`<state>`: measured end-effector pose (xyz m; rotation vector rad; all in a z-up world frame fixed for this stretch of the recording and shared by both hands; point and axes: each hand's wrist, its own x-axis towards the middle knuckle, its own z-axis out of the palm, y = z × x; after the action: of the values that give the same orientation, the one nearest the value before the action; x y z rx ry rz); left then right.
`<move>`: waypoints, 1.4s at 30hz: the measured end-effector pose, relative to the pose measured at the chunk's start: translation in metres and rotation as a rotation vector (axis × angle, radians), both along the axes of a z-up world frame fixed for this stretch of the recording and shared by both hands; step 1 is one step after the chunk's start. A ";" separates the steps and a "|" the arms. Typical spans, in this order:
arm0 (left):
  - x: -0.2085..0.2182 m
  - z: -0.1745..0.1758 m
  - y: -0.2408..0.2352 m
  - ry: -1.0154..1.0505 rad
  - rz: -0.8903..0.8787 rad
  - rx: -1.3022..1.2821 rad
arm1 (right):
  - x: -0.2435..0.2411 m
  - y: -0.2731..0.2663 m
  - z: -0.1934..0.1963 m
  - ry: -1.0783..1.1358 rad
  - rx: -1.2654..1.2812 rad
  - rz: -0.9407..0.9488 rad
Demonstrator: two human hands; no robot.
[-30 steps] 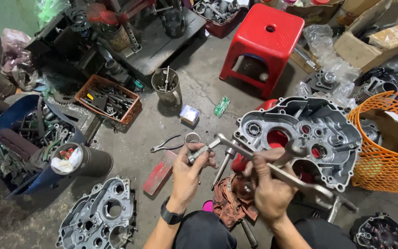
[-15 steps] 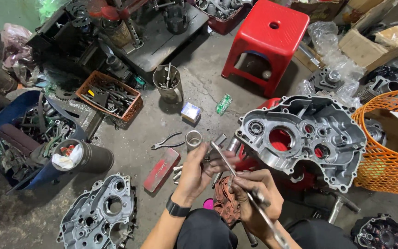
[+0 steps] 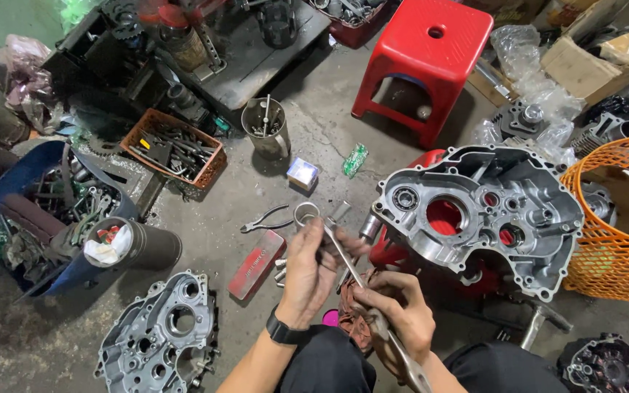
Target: The person sits on the workshop floor with a motorcycle engine crankcase on their lap. They use a wrench on the casing, then fit a metal bearing driver into the bearing bore and strike it with a hammer to drive out a bearing, then handle the removed bearing and small fasteners.
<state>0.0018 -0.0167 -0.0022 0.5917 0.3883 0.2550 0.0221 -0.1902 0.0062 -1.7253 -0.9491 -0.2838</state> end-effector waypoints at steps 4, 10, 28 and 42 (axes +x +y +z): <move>0.000 0.000 0.012 -0.118 0.197 -0.023 | 0.001 -0.004 -0.005 0.158 -0.118 -0.054; -0.008 0.020 0.025 -0.213 0.269 0.154 | 0.012 -0.058 -0.040 0.664 -0.328 -0.105; 0.000 0.001 -0.033 -0.189 0.171 0.404 | 0.089 -0.043 0.147 0.338 0.159 -0.110; 0.005 -0.025 -0.167 0.080 0.113 0.071 | 0.129 -0.119 0.175 0.401 -0.186 -0.110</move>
<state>0.0064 -0.1840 -0.0274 0.6518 0.4927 0.3550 0.1507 -0.3093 0.1813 -1.9141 -0.6020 0.0837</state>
